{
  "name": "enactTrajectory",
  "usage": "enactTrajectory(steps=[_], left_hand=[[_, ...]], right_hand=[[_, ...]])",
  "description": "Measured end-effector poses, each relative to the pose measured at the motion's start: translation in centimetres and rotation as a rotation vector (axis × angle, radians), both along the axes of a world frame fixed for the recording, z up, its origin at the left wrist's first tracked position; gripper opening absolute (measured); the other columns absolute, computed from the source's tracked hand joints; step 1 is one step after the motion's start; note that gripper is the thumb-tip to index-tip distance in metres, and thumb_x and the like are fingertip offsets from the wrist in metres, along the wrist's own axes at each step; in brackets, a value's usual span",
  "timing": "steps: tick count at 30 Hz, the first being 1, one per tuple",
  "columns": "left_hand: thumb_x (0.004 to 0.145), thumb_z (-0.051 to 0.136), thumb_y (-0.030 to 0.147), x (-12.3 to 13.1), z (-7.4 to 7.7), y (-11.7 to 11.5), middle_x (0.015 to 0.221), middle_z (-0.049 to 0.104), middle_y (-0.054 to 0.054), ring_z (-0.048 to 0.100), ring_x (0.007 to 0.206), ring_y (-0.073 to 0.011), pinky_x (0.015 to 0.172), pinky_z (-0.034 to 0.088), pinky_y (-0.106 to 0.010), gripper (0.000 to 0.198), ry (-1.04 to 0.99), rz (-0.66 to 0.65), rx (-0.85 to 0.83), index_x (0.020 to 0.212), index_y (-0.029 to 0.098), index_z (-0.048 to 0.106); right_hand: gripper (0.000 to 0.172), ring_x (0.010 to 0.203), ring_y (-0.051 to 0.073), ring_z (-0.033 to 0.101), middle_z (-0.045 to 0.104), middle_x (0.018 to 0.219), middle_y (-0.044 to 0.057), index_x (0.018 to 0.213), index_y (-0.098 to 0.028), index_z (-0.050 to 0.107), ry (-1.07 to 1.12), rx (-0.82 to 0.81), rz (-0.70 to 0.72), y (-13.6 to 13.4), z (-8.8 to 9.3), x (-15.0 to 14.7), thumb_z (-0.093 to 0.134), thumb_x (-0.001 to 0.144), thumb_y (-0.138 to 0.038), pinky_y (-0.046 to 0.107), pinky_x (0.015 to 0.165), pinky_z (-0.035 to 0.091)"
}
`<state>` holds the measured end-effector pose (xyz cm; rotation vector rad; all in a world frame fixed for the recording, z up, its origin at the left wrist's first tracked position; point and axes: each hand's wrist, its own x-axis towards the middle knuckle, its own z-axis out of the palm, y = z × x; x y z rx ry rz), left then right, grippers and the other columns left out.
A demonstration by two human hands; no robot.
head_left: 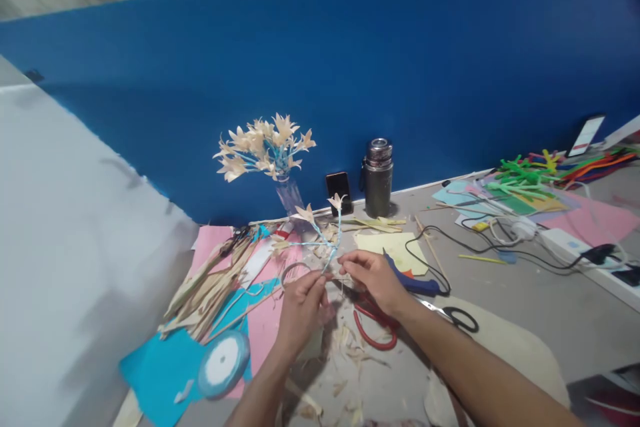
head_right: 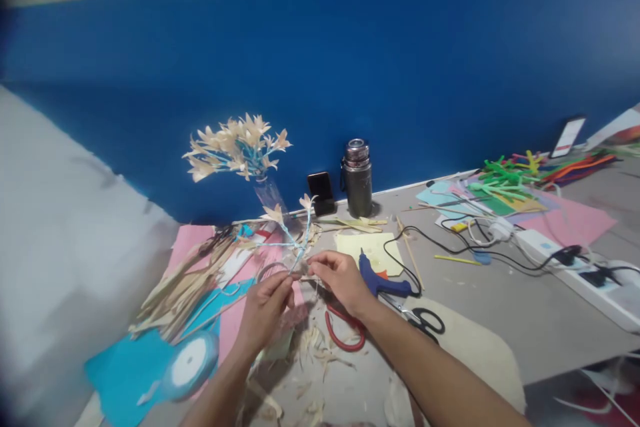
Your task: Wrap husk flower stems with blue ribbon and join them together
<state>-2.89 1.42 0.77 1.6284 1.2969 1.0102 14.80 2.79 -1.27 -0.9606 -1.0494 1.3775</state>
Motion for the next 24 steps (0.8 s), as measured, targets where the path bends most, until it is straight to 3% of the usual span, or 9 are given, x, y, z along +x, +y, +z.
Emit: enactTrajectory(steps=[3, 6, 15, 18, 21, 24], left_hand=[[0.091, 0.052, 0.036, 0.1, -0.2, -0.2, 0.055, 0.055, 0.0, 0.052, 0.058, -0.0158, 0.061, 0.039, -0.027, 0.03, 0.099, 0.026, 0.114, 0.075, 0.02, 0.073], [0.091, 0.051, 0.035, 0.3, -0.9, -0.2, 0.057, 0.056, 0.0, 0.052, 0.058, -0.0165, 0.06, 0.039, -0.027, 0.03, 0.121, -0.004, 0.099, 0.077, 0.021, 0.073], [0.094, 0.048, 0.038, 0.1, -2.5, -0.2, 0.058, 0.059, 0.0, 0.054, 0.058, -0.0158, 0.061, 0.04, -0.026, 0.034, 0.162, -0.057, 0.001, 0.085, 0.019, 0.074], [0.092, 0.049, 0.033, 0.2, -2.3, -0.3, 0.063, 0.064, 0.0, 0.056, 0.059, -0.0163, 0.062, 0.041, -0.026, 0.03, 0.195, -0.069, -0.009, 0.094, 0.021, 0.076], [0.091, 0.051, 0.032, 0.4, -1.8, -0.4, 0.063, 0.065, -0.001, 0.059, 0.061, -0.0174, 0.065, 0.044, -0.027, 0.028, 0.175, -0.077, 0.003, 0.089, 0.021, 0.076], [0.089, 0.055, 0.034, 0.5, -1.1, -0.3, 0.073, 0.071, -0.002, 0.062, 0.064, -0.018, 0.066, 0.046, -0.027, 0.026, 0.117, -0.07, -0.001, 0.099, 0.02, 0.074]], right_hand=[[0.014, 0.056, 0.011, 0.05, 0.07, 0.075, 0.002, 0.081, -0.018, 0.073, -0.151, 0.067, -0.023, 0.1, -0.3, -0.2, 0.068, 0.081, -0.031, 0.025, 0.053, 0.036], [0.012, 0.068, 0.015, 0.057, 0.069, 0.075, 0.001, 0.078, -0.018, 0.072, -0.21, 0.114, -0.012, 0.1, -0.6, -0.3, 0.067, 0.081, -0.029, 0.026, 0.064, 0.042], [0.017, 0.062, 0.013, 0.051, 0.061, 0.068, -0.002, 0.083, -0.018, 0.069, -0.202, 0.091, -0.06, 0.3, -1.4, 0.0, 0.073, 0.077, -0.034, 0.024, 0.057, 0.039], [0.019, 0.065, 0.013, 0.052, 0.064, 0.072, -0.001, 0.084, -0.018, 0.07, -0.159, 0.078, -0.074, 0.3, -1.2, 0.0, 0.074, 0.075, -0.034, 0.024, 0.059, 0.04], [0.024, 0.058, 0.012, 0.047, 0.059, 0.063, -0.003, 0.078, -0.018, 0.069, -0.096, 0.012, -0.076, 0.2, -0.7, 0.0, 0.076, 0.073, -0.04, 0.023, 0.051, 0.036], [0.029, 0.053, 0.01, 0.042, 0.054, 0.057, -0.004, 0.071, -0.017, 0.068, -0.045, -0.045, -0.071, 0.1, -0.3, 0.0, 0.08, 0.068, -0.043, 0.023, 0.047, 0.031]])
